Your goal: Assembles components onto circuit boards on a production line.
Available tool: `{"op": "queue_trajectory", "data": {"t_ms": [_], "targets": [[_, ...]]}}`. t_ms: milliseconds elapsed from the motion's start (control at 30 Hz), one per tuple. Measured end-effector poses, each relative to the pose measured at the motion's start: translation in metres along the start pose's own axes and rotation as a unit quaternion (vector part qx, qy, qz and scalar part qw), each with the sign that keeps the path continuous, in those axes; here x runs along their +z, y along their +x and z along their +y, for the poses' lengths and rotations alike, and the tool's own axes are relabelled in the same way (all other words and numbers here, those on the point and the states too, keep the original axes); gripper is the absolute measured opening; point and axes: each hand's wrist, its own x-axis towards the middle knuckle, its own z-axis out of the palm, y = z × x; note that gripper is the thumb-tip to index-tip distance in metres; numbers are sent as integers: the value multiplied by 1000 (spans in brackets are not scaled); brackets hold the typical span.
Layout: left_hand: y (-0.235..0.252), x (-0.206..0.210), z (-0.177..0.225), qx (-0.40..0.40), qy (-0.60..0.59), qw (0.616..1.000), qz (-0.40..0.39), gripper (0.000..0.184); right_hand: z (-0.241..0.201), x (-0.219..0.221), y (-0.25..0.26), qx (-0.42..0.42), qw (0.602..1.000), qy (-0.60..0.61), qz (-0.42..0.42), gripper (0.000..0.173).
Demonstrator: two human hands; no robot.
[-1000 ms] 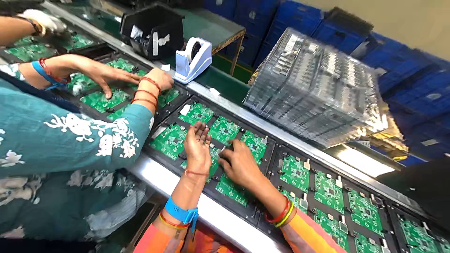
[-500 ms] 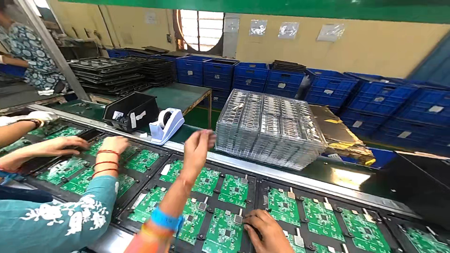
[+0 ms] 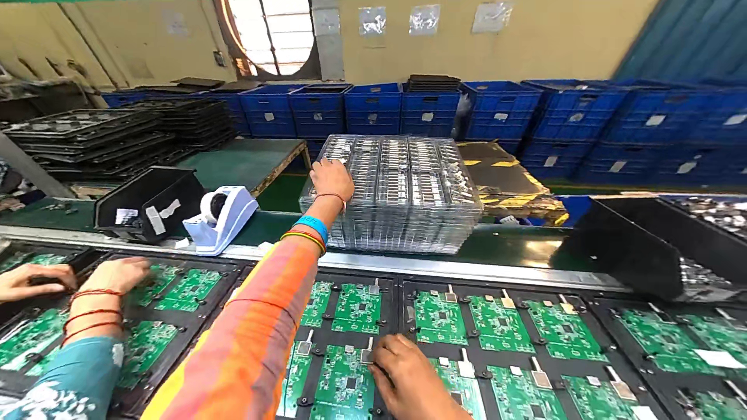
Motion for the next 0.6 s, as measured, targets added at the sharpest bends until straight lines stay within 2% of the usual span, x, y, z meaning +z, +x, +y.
{"op": "queue_trajectory", "data": {"t_ms": [200,367,467,600], "targets": [[14,-2,-3,-47,-7,999,6,67,-4,2,-1,3,1000,-1,-29,20],[9,-12,9,-94,7,995,-24,52,-6,0,-1,15,998,-6,-55,22],[10,-11,13,-108,-10,994,-11,45,-6,-1,0,16,998,-5,-58,22],[7,-8,9,-85,-18,996,-4,46,-7,-2,0,20,997,-16,-67,23]]}}
